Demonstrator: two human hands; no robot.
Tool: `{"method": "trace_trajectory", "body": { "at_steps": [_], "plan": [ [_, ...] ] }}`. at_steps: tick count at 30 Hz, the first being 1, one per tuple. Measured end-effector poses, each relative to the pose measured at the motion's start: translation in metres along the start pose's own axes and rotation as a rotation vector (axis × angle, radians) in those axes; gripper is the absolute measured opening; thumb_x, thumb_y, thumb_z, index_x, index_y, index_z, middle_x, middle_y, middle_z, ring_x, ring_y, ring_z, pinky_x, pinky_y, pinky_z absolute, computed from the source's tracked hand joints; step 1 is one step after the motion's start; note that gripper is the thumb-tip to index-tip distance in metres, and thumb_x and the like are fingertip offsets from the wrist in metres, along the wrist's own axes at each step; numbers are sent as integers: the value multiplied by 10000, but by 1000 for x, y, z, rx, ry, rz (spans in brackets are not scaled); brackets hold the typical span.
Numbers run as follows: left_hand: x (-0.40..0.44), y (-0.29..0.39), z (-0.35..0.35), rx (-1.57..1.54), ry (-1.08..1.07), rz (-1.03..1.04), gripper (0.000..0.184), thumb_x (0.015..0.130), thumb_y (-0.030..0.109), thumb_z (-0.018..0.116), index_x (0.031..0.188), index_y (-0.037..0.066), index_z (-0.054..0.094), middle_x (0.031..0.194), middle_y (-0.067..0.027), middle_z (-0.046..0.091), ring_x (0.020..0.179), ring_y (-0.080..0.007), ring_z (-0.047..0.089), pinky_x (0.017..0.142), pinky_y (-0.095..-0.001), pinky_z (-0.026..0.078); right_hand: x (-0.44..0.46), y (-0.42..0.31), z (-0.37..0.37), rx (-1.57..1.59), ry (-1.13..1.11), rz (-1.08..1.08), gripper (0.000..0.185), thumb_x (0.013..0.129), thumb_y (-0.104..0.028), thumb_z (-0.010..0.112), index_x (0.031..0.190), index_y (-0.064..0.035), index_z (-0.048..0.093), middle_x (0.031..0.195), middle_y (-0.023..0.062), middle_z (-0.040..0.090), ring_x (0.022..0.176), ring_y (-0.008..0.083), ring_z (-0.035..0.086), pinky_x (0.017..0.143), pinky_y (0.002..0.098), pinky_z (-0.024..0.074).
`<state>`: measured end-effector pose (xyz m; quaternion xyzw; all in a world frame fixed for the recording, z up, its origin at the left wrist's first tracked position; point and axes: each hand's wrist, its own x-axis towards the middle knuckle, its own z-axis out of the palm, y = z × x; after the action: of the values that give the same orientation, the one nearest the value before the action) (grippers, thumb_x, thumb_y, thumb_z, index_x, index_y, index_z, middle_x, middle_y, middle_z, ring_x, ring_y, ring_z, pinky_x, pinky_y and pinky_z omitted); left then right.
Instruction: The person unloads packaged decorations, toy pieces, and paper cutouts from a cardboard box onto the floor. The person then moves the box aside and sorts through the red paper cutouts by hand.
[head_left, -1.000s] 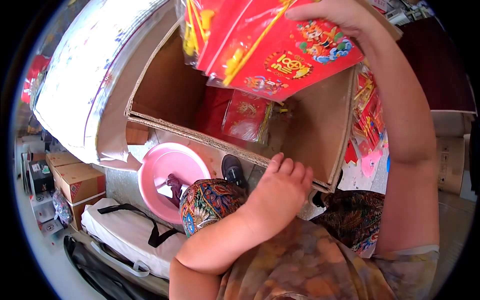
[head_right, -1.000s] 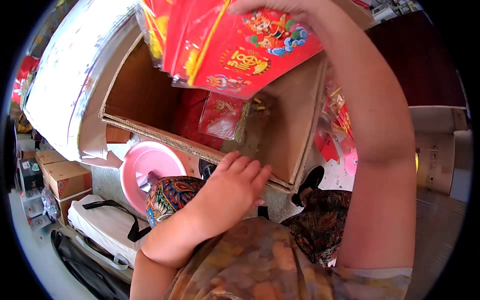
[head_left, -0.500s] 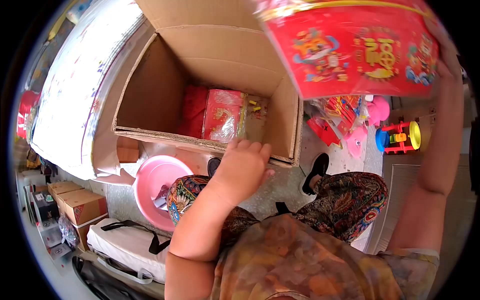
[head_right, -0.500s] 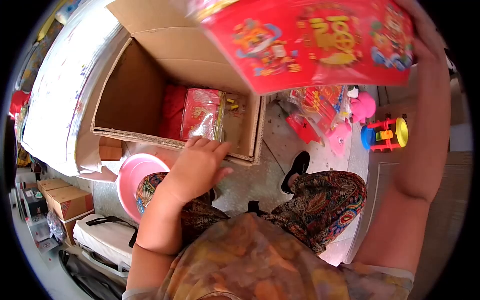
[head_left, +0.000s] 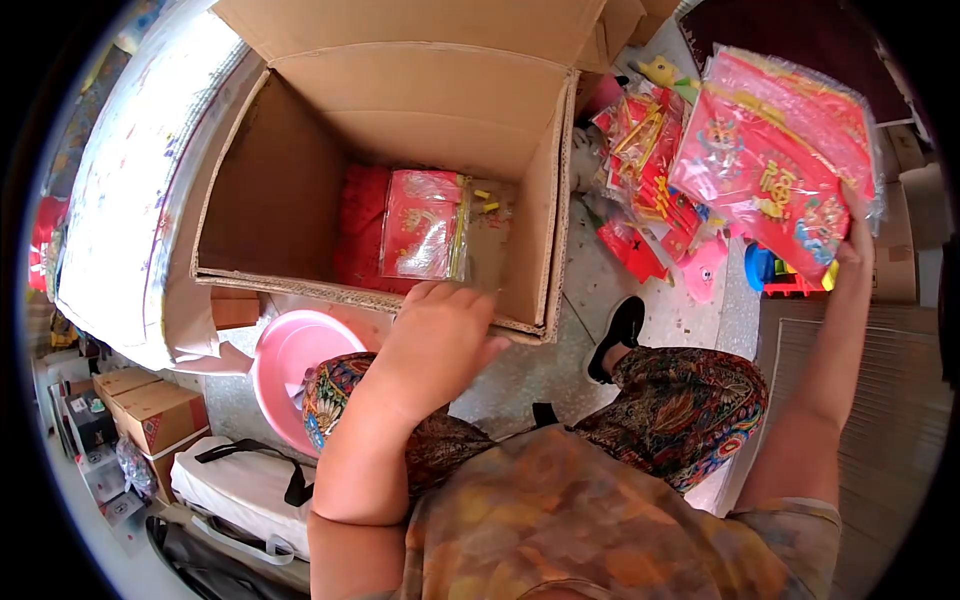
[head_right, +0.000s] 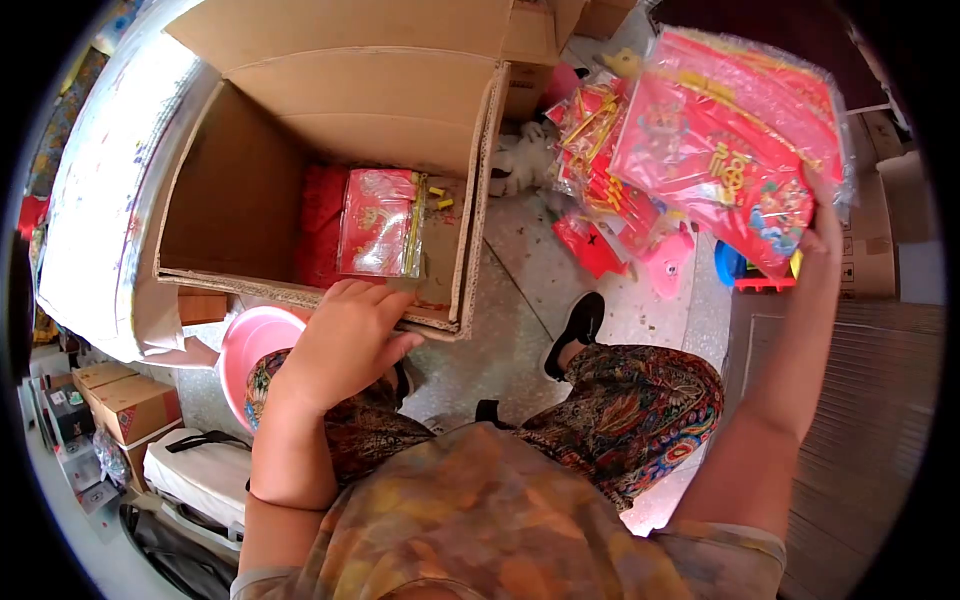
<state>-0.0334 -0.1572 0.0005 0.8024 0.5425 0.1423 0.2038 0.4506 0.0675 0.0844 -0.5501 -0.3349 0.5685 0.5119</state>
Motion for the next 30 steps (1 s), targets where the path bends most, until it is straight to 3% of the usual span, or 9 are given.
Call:
{"method": "trace_trajectory", "body": {
  "at_steps": [5, 11, 16, 19, 23, 30],
  "plan": [
    [6, 2, -2, 22, -148, -48, 345, 708, 236, 636, 953, 15, 536, 843, -138, 567, 827, -306, 524, 784, -389, 392, 47, 61, -3, 83, 83, 68, 510, 706, -190, 708, 1120, -8, 472, 1046, 155, 581, 908, 275, 592, 779, 435, 504],
    [11, 4, 0, 13, -107, -55, 331, 679, 239, 651, 895, 21, 527, 840, -116, 558, 844, -289, 524, 824, -377, 384, 117, 137, -5, 222, 179, 124, 445, 714, -172, 698, 1088, -33, 501, 1021, 148, 593, 900, 289, 594, 768, 491, 493],
    [16, 9, 1, -7, -198, -90, 334, 670, 236, 651, 876, 15, 511, 849, -106, 544, 870, -279, 514, 861, -381, 369, 142, 217, -1, 259, 338, 258, 377, 737, -181, 671, 1060, -49, 530, 1032, 133, 597, 951, 292, 572, 837, 489, 454],
    [18, 11, -1, -5, -246, -110, 343, 669, 234, 650, 885, 12, 505, 855, -107, 539, 883, -277, 510, 876, -383, 362, 131, 220, 10, 232, 371, 362, 298, 763, -208, 645, 1015, -74, 558, 1004, 117, 610, 907, 276, 592, 801, 474, 477],
    [17, 8, -6, -83, -243, -122, 361, 671, 228, 650, 918, 10, 504, 876, -118, 540, 906, -282, 507, 890, -386, 357, 155, 227, -19, 154, 395, 269, 240, 780, -262, 632, 937, -90, 578, 913, 85, 634, 804, 250, 622, 697, 415, 523],
    [16, 13, -8, -37, -229, -111, 390, 677, 222, 651, 959, 1, 497, 909, -133, 543, 923, -307, 501, 880, -394, 360, 119, 209, 8, 120, 324, 242, 359, 726, -295, 694, 975, -79, 552, 932, 101, 608, 792, 254, 612, 669, 400, 526]
  ]
}}
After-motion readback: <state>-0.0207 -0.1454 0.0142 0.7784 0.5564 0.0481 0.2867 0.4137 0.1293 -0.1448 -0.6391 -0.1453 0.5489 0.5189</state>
